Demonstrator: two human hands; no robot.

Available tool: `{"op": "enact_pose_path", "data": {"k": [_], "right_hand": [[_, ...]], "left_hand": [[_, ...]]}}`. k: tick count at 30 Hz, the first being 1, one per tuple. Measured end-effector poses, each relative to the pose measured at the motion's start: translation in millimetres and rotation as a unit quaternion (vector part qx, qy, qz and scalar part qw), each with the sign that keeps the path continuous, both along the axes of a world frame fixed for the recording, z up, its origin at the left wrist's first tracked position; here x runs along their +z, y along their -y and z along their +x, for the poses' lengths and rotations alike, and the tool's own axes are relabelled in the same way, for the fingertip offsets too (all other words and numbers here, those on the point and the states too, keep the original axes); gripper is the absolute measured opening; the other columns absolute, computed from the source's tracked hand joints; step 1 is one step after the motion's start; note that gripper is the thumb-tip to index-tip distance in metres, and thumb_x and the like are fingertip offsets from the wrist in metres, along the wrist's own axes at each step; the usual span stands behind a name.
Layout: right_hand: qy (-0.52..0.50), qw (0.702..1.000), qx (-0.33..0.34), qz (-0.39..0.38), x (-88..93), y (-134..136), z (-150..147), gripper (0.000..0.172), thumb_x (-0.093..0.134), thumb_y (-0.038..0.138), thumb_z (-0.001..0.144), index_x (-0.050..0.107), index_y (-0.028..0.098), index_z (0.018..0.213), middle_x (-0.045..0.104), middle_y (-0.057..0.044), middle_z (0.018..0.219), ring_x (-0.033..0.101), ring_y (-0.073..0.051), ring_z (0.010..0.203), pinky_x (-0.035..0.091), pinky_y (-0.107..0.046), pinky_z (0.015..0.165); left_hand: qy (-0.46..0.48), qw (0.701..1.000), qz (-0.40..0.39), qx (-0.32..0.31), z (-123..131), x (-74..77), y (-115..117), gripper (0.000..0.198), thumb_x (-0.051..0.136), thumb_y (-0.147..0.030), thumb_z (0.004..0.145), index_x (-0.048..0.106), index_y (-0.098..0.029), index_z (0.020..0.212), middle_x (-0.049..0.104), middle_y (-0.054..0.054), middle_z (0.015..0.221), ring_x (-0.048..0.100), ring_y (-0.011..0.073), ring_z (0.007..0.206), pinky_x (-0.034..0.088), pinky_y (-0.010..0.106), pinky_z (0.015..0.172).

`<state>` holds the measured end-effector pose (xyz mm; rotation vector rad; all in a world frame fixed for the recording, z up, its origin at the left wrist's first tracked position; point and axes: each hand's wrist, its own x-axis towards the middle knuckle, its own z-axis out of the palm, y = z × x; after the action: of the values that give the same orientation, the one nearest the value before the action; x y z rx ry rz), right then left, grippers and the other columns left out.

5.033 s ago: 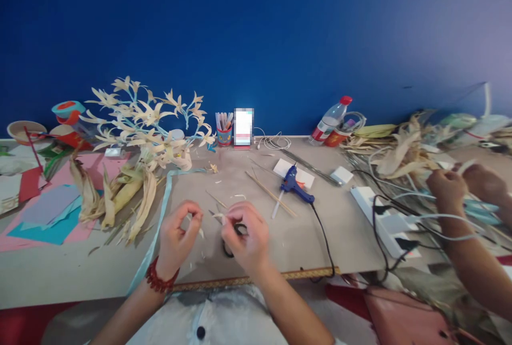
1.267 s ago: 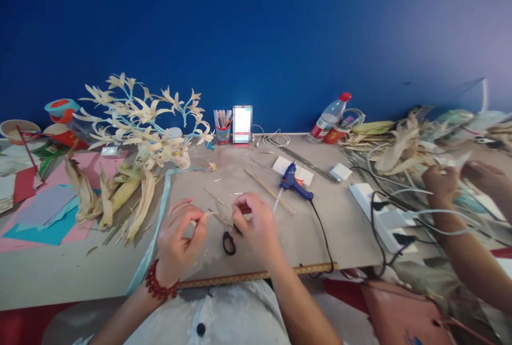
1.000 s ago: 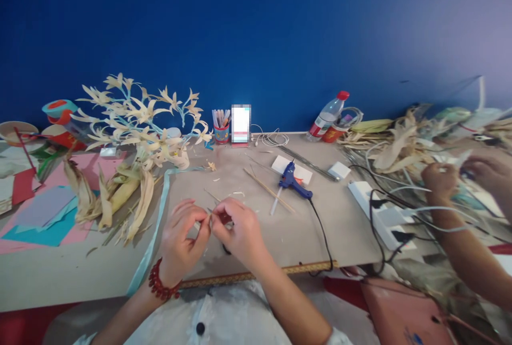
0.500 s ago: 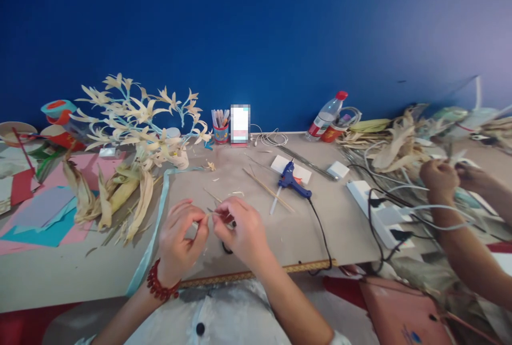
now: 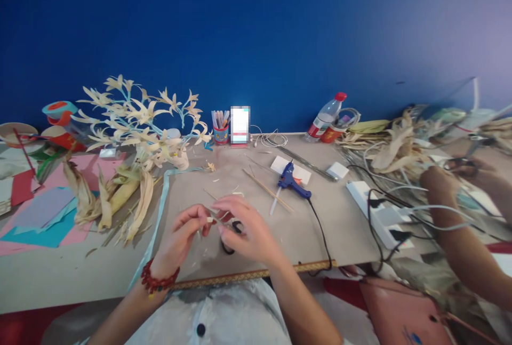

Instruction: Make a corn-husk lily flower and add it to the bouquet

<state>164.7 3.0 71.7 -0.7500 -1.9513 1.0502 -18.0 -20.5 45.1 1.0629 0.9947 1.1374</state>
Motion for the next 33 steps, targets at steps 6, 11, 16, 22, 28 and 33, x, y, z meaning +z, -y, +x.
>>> {"op": "enact_pose_path", "data": {"k": [6, 11, 16, 22, 28, 33], "right_hand": [[-0.019, 0.996, 0.027, -0.084, -5.2, -7.6, -7.6, 0.007, 0.061, 0.021, 0.087, 0.065, 0.019, 0.083, 0.063, -0.004, 0.082, 0.060, -0.016, 0.075, 0.049, -0.028, 0.070], [-0.146, 0.936, -0.022, -0.318, -20.6, -9.2, -12.2, 0.022, 0.071, 0.035, 0.081, 0.062, 0.017, 0.073, 0.058, 0.002, 0.064, 0.050, -0.009, 0.053, 0.040, -0.020, 0.051], [-0.213, 0.857, -0.058, -0.466, -23.3, -10.2, -16.7, 0.029, 0.078, 0.037, 0.073, 0.059, 0.016, 0.066, 0.060, 0.003, 0.057, 0.044, -0.005, 0.043, 0.032, -0.016, 0.043], [-0.216, 0.846, -0.043, -0.485, -19.9, -9.0, -20.6, 0.029, 0.078, 0.036, 0.071, 0.059, 0.015, 0.063, 0.060, 0.003, 0.053, 0.044, -0.004, 0.040, 0.030, -0.015, 0.040], [-0.198, 0.862, -0.025, -0.465, -17.9, -4.7, -18.3, 0.027, 0.076, 0.036, 0.073, 0.061, 0.015, 0.067, 0.061, 0.002, 0.057, 0.047, -0.005, 0.043, 0.036, -0.016, 0.043], [-0.221, 0.845, -0.018, -0.487, -21.4, -0.2, -22.1, 0.022, 0.076, 0.029, 0.071, 0.059, 0.015, 0.065, 0.058, 0.004, 0.052, 0.045, -0.004, 0.040, 0.032, -0.014, 0.041]], "left_hand": [[0.133, 0.984, -0.105, -0.063, 0.3, -5.9, -2.7, 0.015, 0.056, -0.018, 0.077, 0.052, -0.017, 0.062, 0.051, -0.002, 0.057, 0.045, 0.0121, 0.056, 0.036, 0.024, 0.058], [0.129, 0.984, -0.108, -0.064, -0.2, -7.1, -3.9, 0.019, 0.052, -0.026, 0.083, 0.055, -0.017, 0.067, 0.054, 0.000, 0.061, 0.050, 0.0152, 0.061, 0.040, 0.028, 0.065], [0.023, 1.000, 0.006, -0.018, -2.3, -2.7, -4.4, 0.015, 0.056, -0.029, 0.084, 0.064, -0.017, 0.082, 0.060, 0.002, 0.076, 0.054, 0.0184, 0.078, 0.041, 0.029, 0.076], [0.021, 0.999, 0.029, -0.028, 0.6, 2.1, -3.1, 0.011, 0.062, -0.027, 0.083, 0.063, -0.018, 0.077, 0.060, 0.002, 0.075, 0.055, 0.0167, 0.074, 0.043, 0.027, 0.070], [0.012, 0.999, 0.041, -0.007, 2.5, 0.2, -3.0, 0.013, 0.062, -0.025, 0.083, 0.061, -0.017, 0.072, 0.057, 0.001, 0.069, 0.052, 0.0150, 0.069, 0.040, 0.026, 0.065], [0.062, 0.998, 0.022, -0.020, 2.4, -2.3, -1.4, 0.012, 0.065, -0.023, 0.080, 0.060, -0.017, 0.070, 0.055, 0.000, 0.068, 0.050, 0.0151, 0.068, 0.039, 0.028, 0.066]]}}
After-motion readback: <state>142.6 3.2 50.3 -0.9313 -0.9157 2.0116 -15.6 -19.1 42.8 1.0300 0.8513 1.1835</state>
